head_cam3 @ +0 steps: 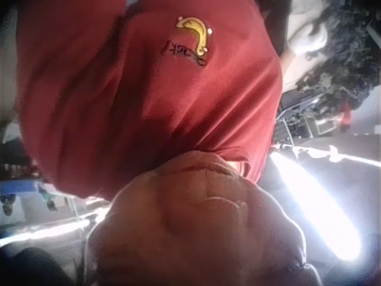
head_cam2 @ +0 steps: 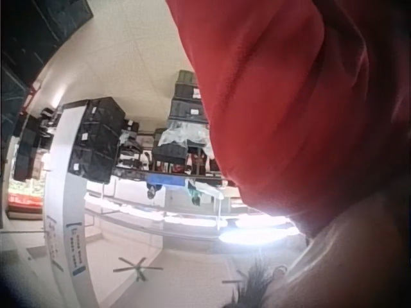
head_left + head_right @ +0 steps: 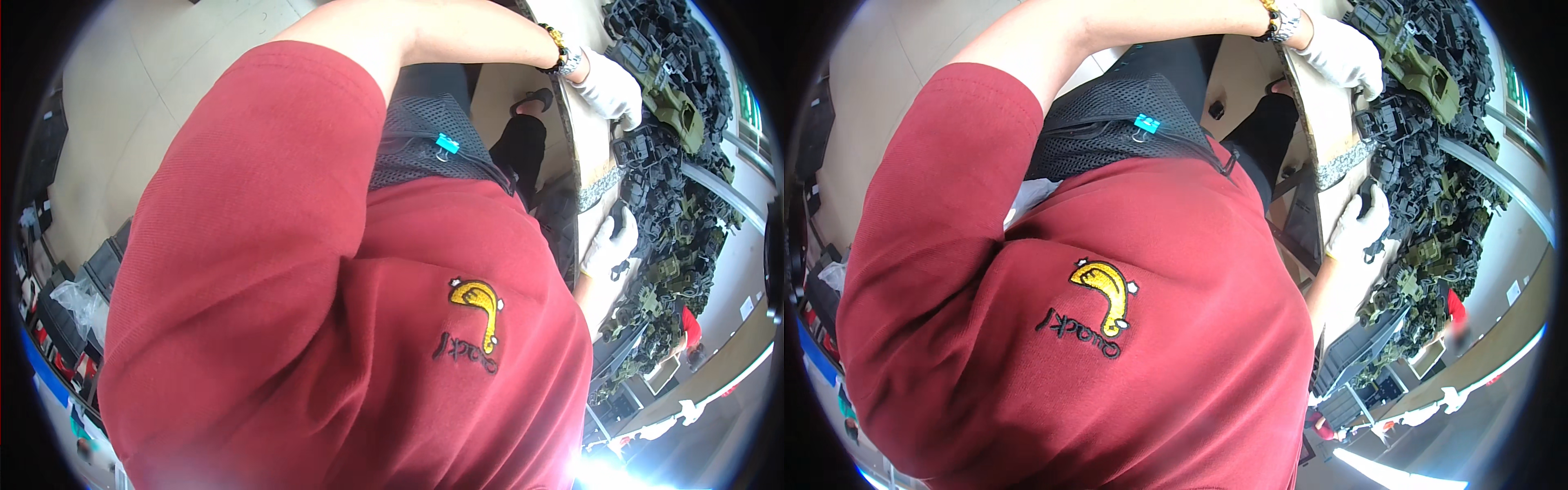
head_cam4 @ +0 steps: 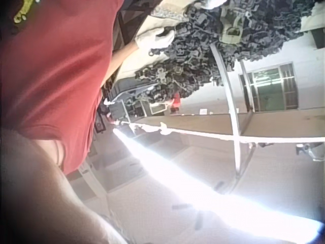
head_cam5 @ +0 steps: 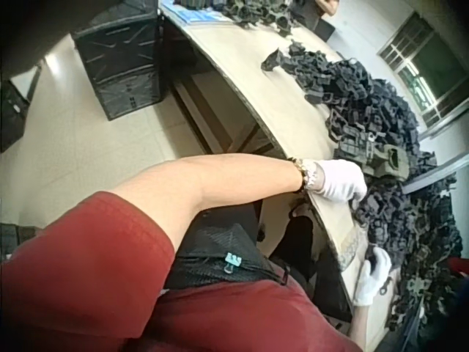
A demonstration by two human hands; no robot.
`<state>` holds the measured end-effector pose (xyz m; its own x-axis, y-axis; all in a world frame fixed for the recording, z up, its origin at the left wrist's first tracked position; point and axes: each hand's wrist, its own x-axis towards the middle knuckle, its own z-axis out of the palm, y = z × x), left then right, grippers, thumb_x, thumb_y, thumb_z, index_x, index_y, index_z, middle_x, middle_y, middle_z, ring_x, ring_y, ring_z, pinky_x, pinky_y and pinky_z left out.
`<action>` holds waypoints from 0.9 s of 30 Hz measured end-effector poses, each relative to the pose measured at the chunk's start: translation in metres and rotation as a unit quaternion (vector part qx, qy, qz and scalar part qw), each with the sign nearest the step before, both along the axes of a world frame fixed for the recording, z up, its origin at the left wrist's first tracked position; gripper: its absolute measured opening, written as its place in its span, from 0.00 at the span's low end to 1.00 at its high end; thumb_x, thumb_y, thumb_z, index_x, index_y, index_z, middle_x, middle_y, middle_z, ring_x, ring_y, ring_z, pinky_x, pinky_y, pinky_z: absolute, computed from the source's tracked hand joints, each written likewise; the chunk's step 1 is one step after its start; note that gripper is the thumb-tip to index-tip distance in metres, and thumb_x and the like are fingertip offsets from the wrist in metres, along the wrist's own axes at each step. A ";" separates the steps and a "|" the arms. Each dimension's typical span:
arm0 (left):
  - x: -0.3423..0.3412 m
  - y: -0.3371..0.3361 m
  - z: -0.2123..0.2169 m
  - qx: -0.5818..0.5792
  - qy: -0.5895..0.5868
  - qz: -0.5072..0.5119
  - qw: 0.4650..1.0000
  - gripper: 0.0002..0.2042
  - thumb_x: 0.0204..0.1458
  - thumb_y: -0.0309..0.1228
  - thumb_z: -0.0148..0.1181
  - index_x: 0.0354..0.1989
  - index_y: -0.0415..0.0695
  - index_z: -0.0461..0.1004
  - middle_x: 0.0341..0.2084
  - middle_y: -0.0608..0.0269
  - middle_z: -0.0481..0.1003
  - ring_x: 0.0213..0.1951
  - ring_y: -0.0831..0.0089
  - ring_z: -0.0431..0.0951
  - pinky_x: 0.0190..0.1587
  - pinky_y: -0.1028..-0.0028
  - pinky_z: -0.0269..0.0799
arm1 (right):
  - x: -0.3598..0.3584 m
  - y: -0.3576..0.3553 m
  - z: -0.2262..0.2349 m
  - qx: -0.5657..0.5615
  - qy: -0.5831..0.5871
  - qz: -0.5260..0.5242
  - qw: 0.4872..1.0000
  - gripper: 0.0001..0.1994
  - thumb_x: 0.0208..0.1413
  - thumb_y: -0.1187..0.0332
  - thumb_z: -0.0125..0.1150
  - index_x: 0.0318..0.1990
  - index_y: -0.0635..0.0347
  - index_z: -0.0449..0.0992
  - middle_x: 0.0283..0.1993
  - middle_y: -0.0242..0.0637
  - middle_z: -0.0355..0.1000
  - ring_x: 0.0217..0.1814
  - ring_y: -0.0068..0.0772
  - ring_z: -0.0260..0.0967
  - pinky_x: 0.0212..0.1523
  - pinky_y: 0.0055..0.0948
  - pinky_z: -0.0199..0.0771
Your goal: Sorting and inspecting green and black plastic toy vehicle components on a factory assembly table.
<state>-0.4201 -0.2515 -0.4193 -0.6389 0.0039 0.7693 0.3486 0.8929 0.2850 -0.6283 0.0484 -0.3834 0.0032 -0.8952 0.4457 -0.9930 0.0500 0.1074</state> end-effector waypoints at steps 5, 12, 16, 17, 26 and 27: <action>0.005 0.004 0.002 -0.003 -0.029 0.006 1.000 0.13 0.49 0.22 0.52 0.40 0.46 0.80 0.30 0.51 0.78 0.34 0.53 0.77 0.38 0.61 0.71 | 0.001 0.003 0.000 -0.004 -0.020 -0.002 1.000 0.19 0.54 0.71 0.63 0.55 0.63 0.75 0.54 0.49 0.74 0.56 0.51 0.70 0.60 0.42 0.66; 0.026 -0.005 0.007 -0.051 0.007 0.043 0.998 0.07 0.49 0.28 0.55 0.29 0.49 0.82 0.26 0.53 0.80 0.32 0.52 0.79 0.36 0.58 0.73 | 0.001 -0.021 -0.002 -0.003 -0.010 0.043 0.999 0.17 0.52 0.71 0.64 0.50 0.65 0.78 0.49 0.50 0.77 0.51 0.52 0.74 0.56 0.42 0.71; 0.016 -0.004 0.020 -0.104 0.006 0.067 0.992 0.07 0.48 0.27 0.55 0.30 0.48 0.81 0.25 0.53 0.78 0.31 0.52 0.79 0.37 0.58 0.74 | -0.010 -0.015 0.008 -0.020 -0.017 0.036 0.999 0.16 0.52 0.69 0.64 0.49 0.62 0.79 0.49 0.49 0.77 0.51 0.52 0.74 0.55 0.43 0.72; 0.014 -0.006 0.021 -0.112 0.018 0.047 0.992 0.07 0.48 0.27 0.55 0.31 0.48 0.81 0.26 0.53 0.79 0.32 0.52 0.79 0.37 0.58 0.74 | -0.010 -0.014 0.010 -0.013 -0.016 0.027 0.999 0.16 0.52 0.69 0.64 0.49 0.62 0.79 0.49 0.48 0.77 0.52 0.51 0.74 0.55 0.42 0.71; 0.027 0.013 0.028 -0.071 -0.019 0.040 0.996 0.07 0.50 0.25 0.56 0.33 0.46 0.81 0.30 0.54 0.80 0.35 0.53 0.80 0.41 0.60 0.75 | -0.012 -0.006 -0.007 -0.069 -0.039 -0.001 0.997 0.17 0.51 0.66 0.67 0.50 0.52 0.80 0.52 0.38 0.77 0.55 0.42 0.71 0.58 0.38 0.68; 0.036 0.020 0.042 0.048 -0.078 -0.005 0.996 0.07 0.50 0.25 0.56 0.33 0.46 0.81 0.30 0.55 0.80 0.36 0.54 0.80 0.42 0.60 0.76 | -0.013 -0.004 -0.006 -0.070 -0.042 -0.003 0.997 0.17 0.51 0.66 0.67 0.50 0.52 0.80 0.52 0.38 0.77 0.55 0.42 0.71 0.58 0.38 0.68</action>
